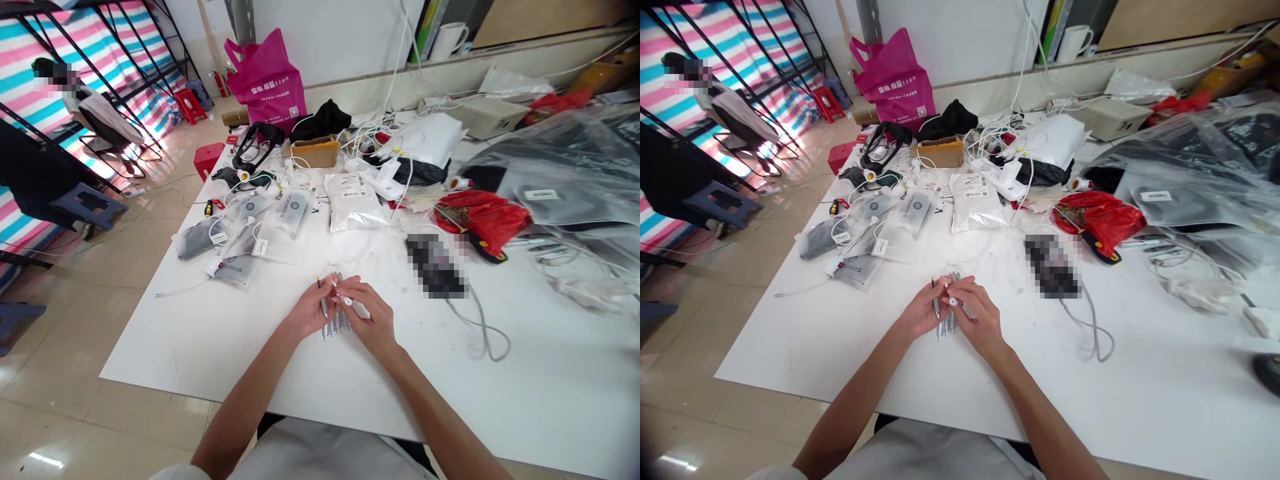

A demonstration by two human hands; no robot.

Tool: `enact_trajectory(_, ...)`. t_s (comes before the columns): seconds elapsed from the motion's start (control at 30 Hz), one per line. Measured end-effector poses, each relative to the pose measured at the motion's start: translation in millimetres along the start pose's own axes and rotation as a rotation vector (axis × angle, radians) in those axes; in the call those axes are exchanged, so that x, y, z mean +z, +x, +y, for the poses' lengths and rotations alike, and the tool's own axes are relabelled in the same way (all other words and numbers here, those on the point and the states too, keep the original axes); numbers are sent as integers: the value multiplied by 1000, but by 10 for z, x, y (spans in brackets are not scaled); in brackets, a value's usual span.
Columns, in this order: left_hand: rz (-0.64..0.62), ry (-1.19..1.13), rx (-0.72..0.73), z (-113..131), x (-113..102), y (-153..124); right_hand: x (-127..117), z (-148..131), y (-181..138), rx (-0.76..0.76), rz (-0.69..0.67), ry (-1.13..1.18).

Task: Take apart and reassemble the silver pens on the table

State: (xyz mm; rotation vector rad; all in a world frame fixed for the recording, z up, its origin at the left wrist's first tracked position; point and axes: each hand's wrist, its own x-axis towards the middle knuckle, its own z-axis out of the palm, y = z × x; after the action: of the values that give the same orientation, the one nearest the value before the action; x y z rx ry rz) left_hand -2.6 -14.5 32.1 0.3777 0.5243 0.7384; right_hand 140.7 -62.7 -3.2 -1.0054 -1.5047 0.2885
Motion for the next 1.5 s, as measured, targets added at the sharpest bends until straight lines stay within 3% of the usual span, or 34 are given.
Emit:
enact_trajectory(0.8,-91,-23,-36,26,-59,-15,14,-9,-7,-63,46,-13)
enact_trajectory(1.13,-85,16,66,147,-101,-8,-80,-54,106,29,32,-138)
enact_trajectory(1.3,-82,73,121,195,-128,-30,-119,-70,134,-6,130,-167)
enact_trajectory(1.5,-85,106,72,105,-101,-17,-89,-92,135,-14,21,-186)
